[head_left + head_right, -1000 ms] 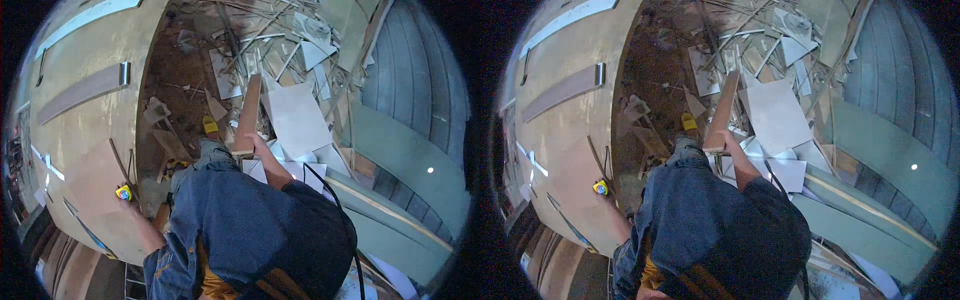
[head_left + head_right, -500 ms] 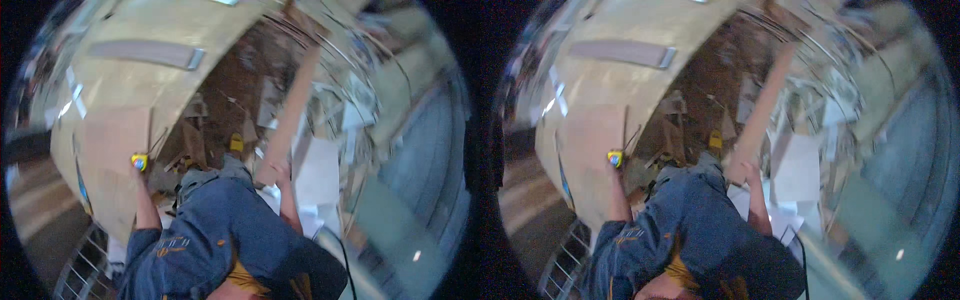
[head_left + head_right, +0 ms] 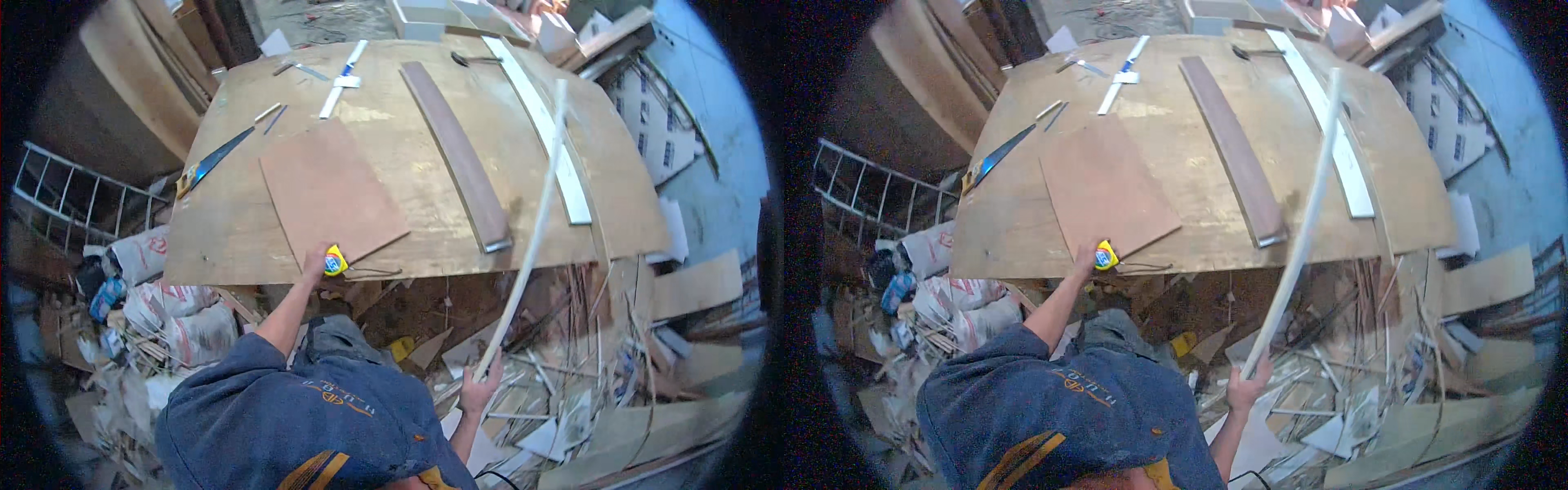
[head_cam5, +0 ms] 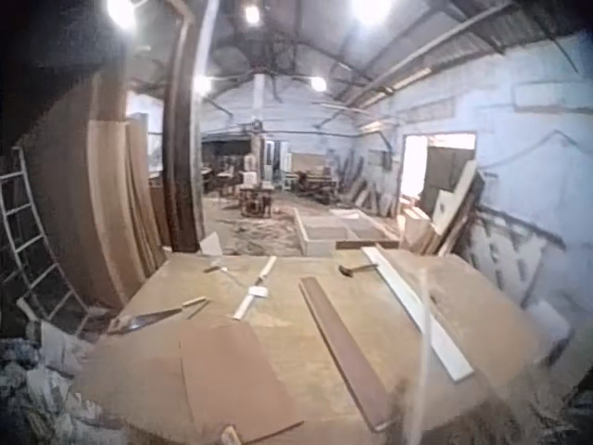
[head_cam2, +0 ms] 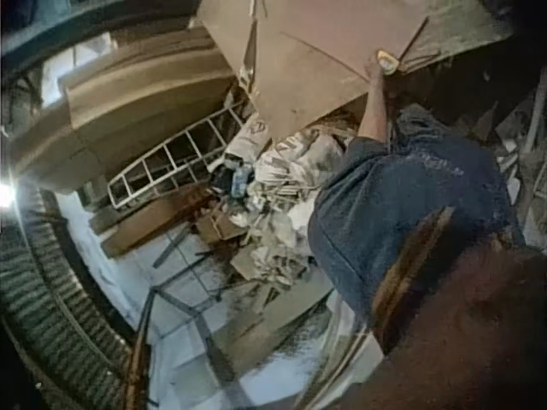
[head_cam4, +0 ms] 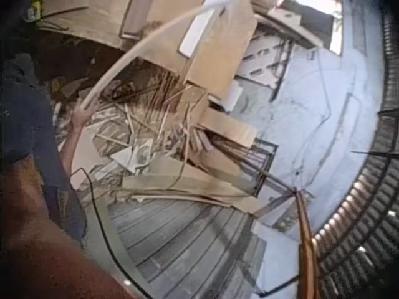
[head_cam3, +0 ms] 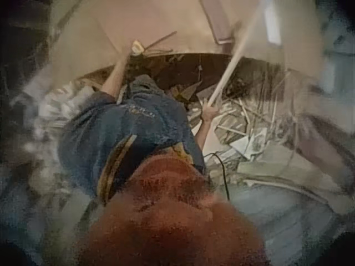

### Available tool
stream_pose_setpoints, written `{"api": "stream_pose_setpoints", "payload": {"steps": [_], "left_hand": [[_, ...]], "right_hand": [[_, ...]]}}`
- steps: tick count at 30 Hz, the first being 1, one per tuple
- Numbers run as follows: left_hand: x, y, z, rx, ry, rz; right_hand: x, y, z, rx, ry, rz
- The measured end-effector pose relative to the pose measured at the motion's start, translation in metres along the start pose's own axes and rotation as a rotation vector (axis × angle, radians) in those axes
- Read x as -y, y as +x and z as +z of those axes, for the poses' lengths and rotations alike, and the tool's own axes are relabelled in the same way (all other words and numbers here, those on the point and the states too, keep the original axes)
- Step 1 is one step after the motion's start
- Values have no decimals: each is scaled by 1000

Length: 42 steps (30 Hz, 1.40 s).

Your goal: The person picks up several wood pieces from the workshop floor, places them on a table, and measures the length and width of the wood using a tape measure.

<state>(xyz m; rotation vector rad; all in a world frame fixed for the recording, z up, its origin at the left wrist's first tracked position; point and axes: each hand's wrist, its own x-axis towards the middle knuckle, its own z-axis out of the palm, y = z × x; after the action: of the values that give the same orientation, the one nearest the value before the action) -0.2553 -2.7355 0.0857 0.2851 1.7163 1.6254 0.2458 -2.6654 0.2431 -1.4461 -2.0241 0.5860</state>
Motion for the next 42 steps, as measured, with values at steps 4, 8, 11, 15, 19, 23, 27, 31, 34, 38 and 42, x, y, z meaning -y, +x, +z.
{"api": "stream_pose_setpoints", "payload": {"steps": [4,8,11,15,19,23,27,31,34,38,42], "left_hand": [[-22,-19,23,75,-26,-21],[-37,-23,18,198,-183,-153],[-31,-17,12,270,-101,-2],[-51,-27,12,254,279,-80],[-70,-21,-5,291,382,-69],[-96,8,-9,150,351,-16],[-121,47,-14,-63,340,128],[-161,71,-16,-156,448,53],[-147,94,-20,-191,499,247],[-147,97,-7,-236,512,220],[-117,109,-11,-327,379,177]], "right_hand": [[24,34,37,139,-34,40],[52,45,92,240,-13,-41],[67,54,110,287,-156,-92],[84,69,126,286,-348,-149],[104,90,137,255,-467,-142],[94,124,153,208,-569,18],[120,179,183,76,-508,-149],[151,252,232,140,-133,-367],[187,300,282,232,-33,-510],[223,382,343,386,14,-558],[274,480,450,430,-6,-517]]}}
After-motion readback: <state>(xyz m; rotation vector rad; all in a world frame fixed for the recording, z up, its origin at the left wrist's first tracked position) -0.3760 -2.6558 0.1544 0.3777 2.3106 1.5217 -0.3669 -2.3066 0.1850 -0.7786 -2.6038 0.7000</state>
